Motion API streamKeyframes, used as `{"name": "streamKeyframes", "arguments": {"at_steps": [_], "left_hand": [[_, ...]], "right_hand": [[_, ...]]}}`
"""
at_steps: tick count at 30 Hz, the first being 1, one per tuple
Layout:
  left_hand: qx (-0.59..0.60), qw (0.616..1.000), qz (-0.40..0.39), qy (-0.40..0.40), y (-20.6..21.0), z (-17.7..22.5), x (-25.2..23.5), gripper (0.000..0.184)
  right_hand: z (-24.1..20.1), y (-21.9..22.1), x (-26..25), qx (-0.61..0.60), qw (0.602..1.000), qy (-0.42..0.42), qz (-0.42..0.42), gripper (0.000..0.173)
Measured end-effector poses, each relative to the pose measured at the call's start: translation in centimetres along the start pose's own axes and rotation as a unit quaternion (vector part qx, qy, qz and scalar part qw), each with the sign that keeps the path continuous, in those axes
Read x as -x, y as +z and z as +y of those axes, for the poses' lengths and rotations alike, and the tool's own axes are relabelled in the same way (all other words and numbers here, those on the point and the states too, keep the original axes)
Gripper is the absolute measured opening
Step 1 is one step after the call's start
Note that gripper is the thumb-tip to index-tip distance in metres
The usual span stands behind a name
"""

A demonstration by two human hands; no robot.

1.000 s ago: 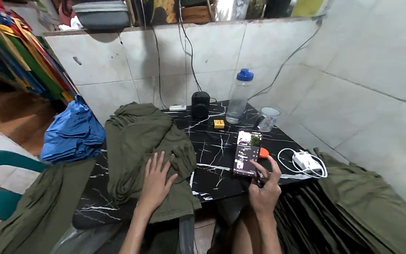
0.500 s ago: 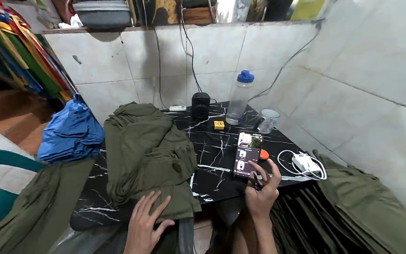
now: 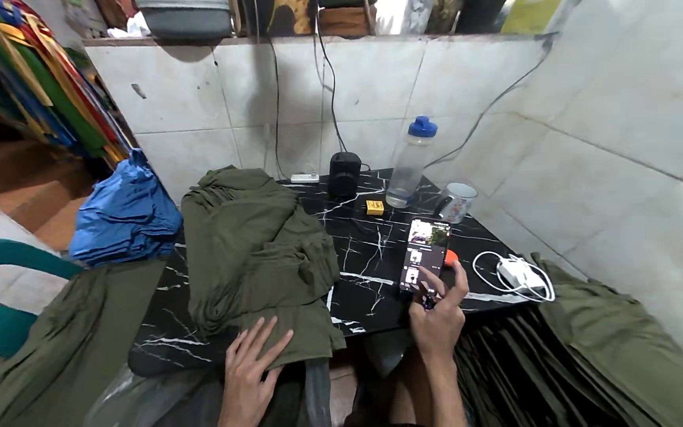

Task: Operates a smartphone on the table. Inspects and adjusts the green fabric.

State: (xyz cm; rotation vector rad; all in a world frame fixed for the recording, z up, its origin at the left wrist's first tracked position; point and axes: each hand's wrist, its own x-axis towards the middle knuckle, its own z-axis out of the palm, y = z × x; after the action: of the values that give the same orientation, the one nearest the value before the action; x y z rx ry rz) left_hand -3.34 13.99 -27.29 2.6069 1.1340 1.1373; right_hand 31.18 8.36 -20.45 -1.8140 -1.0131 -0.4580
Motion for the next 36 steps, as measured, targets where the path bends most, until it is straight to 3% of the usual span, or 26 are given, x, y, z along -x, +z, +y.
{"name": "streamKeyframes", "arguments": {"at_steps": [5,8,10,13,16,18,20,23,28,32,34,36], "left_hand": [[0.007,1.000,0.002,-0.011,-0.1,0.2,-0.1,0.034],[0.051,0.997,0.022,-0.056,-0.1,1.0,-0.6,0.029],[0.063,0.992,0.056,-0.098,0.0,2.0,-1.2,0.026],[0.042,0.987,0.077,-0.136,-0.1,3.4,-2.3,0.026],[0.032,0.990,0.050,-0.129,-0.9,3.0,-2.6,0.025],[0.058,0.987,0.054,-0.143,-2.2,2.5,-2.5,0.028],[0.046,0.978,0.109,-0.174,-3.5,2.1,-2.2,0.040],[0.019,0.958,0.187,-0.217,-3.9,1.9,-1.9,0.040],[0.025,0.974,0.139,-0.177,-3.3,2.7,-2.1,0.038],[0.001,0.981,0.130,-0.142,-4.8,2.3,-1.7,0.035],[-0.004,0.985,0.107,-0.138,-5.1,2.6,-1.0,0.037],[0.021,0.985,0.092,-0.141,-5.0,2.7,-0.3,0.035]], "right_hand": [[-0.8,0.3,0.5,-0.087,0.996,-0.032,0.007,0.080],[-3.3,0.9,1.5,-0.168,0.982,-0.078,-0.036,0.047],[-5.8,1.3,2.6,-0.208,0.962,-0.107,-0.140,0.030],[-9.7,1.6,4.3,-0.177,0.894,-0.170,-0.375,0.045],[-12.0,2.1,5.4,-0.110,0.841,-0.217,-0.484,0.035],[-12.1,2.0,5.5,-0.097,0.850,-0.226,-0.465,0.031],[-11.7,2.0,5.3,-0.106,0.882,-0.227,-0.400,0.029],[-11.6,2.2,5.3,-0.110,0.900,-0.223,-0.359,0.031],[-11.9,1.7,4.9,-0.086,0.877,-0.201,-0.427,0.031],[-9.7,0.7,3.0,-0.067,0.892,-0.164,-0.416,0.042],[-9.3,0.1,2.4,-0.059,0.862,-0.155,-0.479,0.041],[-9.7,-0.6,1.9,-0.044,0.806,-0.148,-0.572,0.036]]}}
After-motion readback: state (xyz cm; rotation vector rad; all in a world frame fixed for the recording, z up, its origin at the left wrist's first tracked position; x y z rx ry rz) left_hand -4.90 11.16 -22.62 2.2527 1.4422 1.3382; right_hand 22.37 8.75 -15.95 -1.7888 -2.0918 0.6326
